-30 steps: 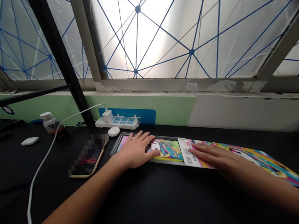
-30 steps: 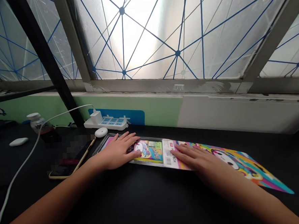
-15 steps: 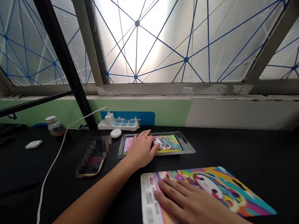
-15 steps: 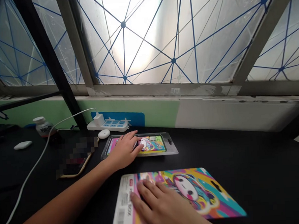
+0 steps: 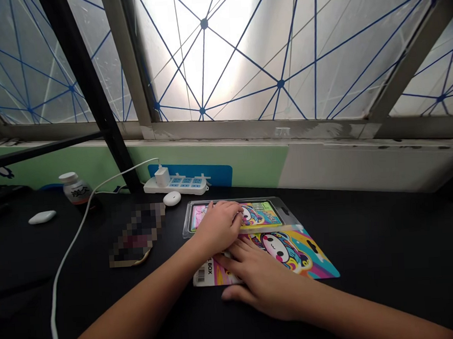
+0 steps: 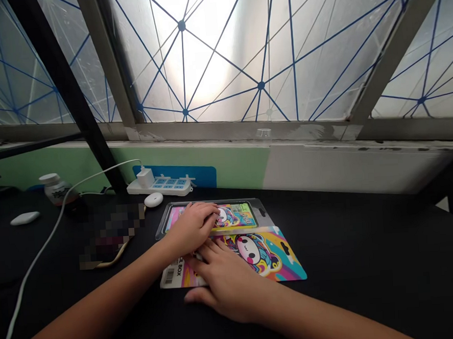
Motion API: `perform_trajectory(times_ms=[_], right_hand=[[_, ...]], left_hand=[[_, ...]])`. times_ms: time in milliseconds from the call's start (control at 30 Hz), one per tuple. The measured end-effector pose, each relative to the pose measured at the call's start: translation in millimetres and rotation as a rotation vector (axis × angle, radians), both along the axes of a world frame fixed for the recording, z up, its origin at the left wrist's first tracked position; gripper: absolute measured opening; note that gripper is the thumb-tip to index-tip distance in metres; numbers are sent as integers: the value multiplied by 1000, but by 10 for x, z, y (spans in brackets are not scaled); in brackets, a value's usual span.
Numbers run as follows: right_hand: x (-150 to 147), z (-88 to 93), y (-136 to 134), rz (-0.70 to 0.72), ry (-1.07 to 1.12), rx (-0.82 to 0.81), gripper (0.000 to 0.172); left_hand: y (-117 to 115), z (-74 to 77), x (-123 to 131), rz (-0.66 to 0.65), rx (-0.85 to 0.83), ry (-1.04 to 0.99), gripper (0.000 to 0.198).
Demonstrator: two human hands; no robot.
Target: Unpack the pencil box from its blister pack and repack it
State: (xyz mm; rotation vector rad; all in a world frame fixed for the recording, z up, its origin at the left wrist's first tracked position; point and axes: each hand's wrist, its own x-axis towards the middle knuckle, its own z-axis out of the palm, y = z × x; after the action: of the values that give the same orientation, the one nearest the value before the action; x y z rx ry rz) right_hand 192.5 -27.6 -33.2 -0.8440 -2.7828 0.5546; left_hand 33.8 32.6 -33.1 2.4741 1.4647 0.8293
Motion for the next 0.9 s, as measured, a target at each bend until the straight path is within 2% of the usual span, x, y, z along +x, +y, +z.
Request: perform_trajectory(times_ms=[100, 167, 267, 367, 433, 500, 600, 667, 733, 800, 900], right_hand=[[-37, -2, -2, 20, 12, -1, 77], [-60, 5, 4, 34, 34, 1, 76], [-95, -2, 12, 29, 73, 9, 63], [-119, -40, 13, 52, 141, 22, 35], [-102, -55, 34, 103, 248, 95, 22], [-34, -30, 111, 102, 362, 218, 26], [188, 101, 388, -76, 365, 345, 31], [399, 209, 656, -246, 218, 346, 32], [614, 287, 925, -366, 35, 277, 35], [779, 317, 1134, -417, -85, 174, 45], [880, 291, 1298, -400, -121, 88, 55]], left_hand=[[17, 4, 14, -3, -4, -16, 23], [15, 12, 30, -9, 2, -21, 23], [7, 14, 58, -24, 12, -25, 21], [-12, 18, 63, -25, 34, -50, 23], [-41, 50, 37, -30, 147, -102, 24], [-75, 108, -20, -60, 313, -149, 23], [-91, 192, -145, -62, 423, -124, 20], [-59, 203, -228, -10, 368, -39, 21], [-2, 170, -288, 22, 258, 75, 25], [55, 118, -315, 22, 158, 169, 30], [99, 70, -307, 15, 105, 237, 35]])
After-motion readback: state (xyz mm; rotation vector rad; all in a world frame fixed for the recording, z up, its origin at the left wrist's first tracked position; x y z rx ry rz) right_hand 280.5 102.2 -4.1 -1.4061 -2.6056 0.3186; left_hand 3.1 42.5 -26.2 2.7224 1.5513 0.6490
